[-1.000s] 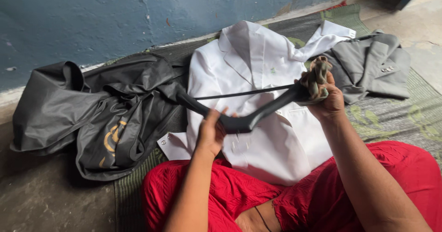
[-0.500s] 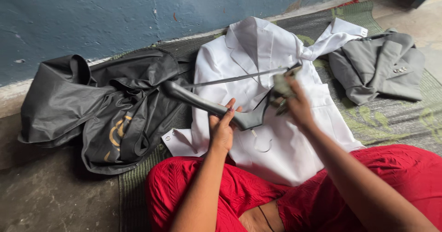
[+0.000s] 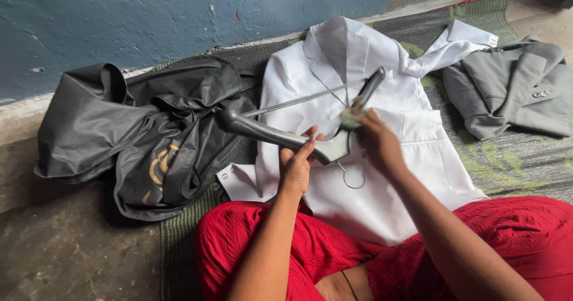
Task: The person wipes a white blazer with a cloth, then buttons it and places it on a hanger. The person also wipes the hanger with the cloth.
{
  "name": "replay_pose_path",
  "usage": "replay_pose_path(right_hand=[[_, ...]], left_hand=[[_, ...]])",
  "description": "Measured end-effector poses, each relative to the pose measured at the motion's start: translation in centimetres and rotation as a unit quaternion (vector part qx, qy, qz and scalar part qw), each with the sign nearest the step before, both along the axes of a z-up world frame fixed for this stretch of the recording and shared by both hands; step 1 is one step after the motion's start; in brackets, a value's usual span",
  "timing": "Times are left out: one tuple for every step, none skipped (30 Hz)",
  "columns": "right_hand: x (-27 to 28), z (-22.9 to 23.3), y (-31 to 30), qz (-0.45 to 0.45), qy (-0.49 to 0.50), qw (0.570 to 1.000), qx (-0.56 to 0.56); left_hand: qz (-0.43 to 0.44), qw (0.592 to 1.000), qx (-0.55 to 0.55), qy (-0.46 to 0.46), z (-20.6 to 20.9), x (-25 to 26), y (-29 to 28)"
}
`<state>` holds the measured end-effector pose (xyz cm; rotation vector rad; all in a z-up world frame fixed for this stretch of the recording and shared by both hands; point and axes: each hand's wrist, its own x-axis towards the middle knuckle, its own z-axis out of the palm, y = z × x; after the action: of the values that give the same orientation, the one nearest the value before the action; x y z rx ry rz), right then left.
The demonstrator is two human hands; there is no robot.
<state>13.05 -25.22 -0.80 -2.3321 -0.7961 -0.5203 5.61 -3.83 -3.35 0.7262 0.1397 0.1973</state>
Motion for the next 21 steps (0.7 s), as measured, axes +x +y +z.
replay_pose_path(right_hand=[[0.7,0.0,-0.6,-0.037,-0.027,0.999,-0.010],[0.9,-0.1,-0.5,0.014,0.171,0.968,0.181],[1.0,0.1,-0.3,0.064,0.355,0.861,0.358],[1.0,0.4,0.1,0.110,0.510,0.687,0.506],[0.3,0.6,0.6,0.087,0.532,0.734,0.414],[-0.9,0.7,1.2,0.063,0.548,0.772,0.315],[-1.8,1.2,1.8,0.038,0.558,0.801,0.213],[-2.5,1.7,2.3,0.085,0.466,0.869,0.146],[-3.4,2.3,2.4,0.132,0.365,0.918,0.076],[-3.5,2.9,2.9,0.180,0.254,0.950,0.006],[-3.0,3.4,3.0,0.214,0.302,0.928,0.051],[-2.1,4.0,2.5,0.247,0.347,0.899,0.096],[-1.2,4.3,1.9,0.278,0.391,0.866,0.140],[-0.3,4.5,1.2,0.235,0.387,0.883,0.118],[0.6,4.7,0.5,0.192,0.383,0.899,0.096],[1.1,4.6,0.1,0.145,0.378,0.911,0.074],[1.4,4.5,-0.2,0.070,0.393,0.915,0.046],[1.5,4.6,-0.7,-0.006,0.406,0.914,0.018],[1.6,4.7,-1.0,-0.081,0.415,0.906,-0.010],[1.7,4.8,-1.3,-0.100,0.333,0.936,-0.054],[1.7,5.2,-1.8,-0.117,0.247,0.957,-0.097]], left_hand=[[-0.009,1.000,-0.011,0.007,0.3,-0.1,-0.5],[-0.017,1.000,-0.020,0.015,0.4,-0.2,-0.5],[-0.019,1.000,-0.022,0.009,0.4,-0.3,-0.4],[-0.022,0.999,-0.026,0.004,0.3,-0.2,-0.4],[-0.024,0.999,-0.029,-0.002,0.1,-0.1,-0.4],[-0.023,0.999,-0.028,-0.008,-0.3,0.1,-0.3],[-0.021,0.999,-0.027,-0.014,-0.7,0.3,-0.1],[-0.017,0.999,-0.025,-0.019,-1.2,0.3,0.1],[-0.014,0.999,-0.032,-0.001,-1.6,0.2,0.1],[-0.007,0.999,-0.038,0.015,-1.7,0.4,0.2],[0.000,0.999,-0.043,0.030,-1.8,0.5,0.3],[-0.006,0.999,-0.040,0.016,-1.7,0.7,0.2],[-0.011,0.999,-0.037,0.003,-1.6,0.7,0.0],[-0.018,0.999,-0.034,-0.010,-1.5,0.7,-0.1],[-0.018,1.000,-0.014,-0.003,-1.2,0.8,-0.2],[-0.019,1.000,0.004,0.006,-1.0,0.8,-0.4],[-0.021,0.999,0.023,0.015,-0.7,0.7,-0.4],[-0.032,0.999,0.035,0.014,-0.2,0.6,-0.4],[-0.042,0.998,0.047,0.013,0.2,0.4,-0.2],[-0.054,0.997,0.059,0.013,0.6,0.2,-0.2],[-0.057,0.996,0.059,0.020,1.0,0.2,-0.3]])
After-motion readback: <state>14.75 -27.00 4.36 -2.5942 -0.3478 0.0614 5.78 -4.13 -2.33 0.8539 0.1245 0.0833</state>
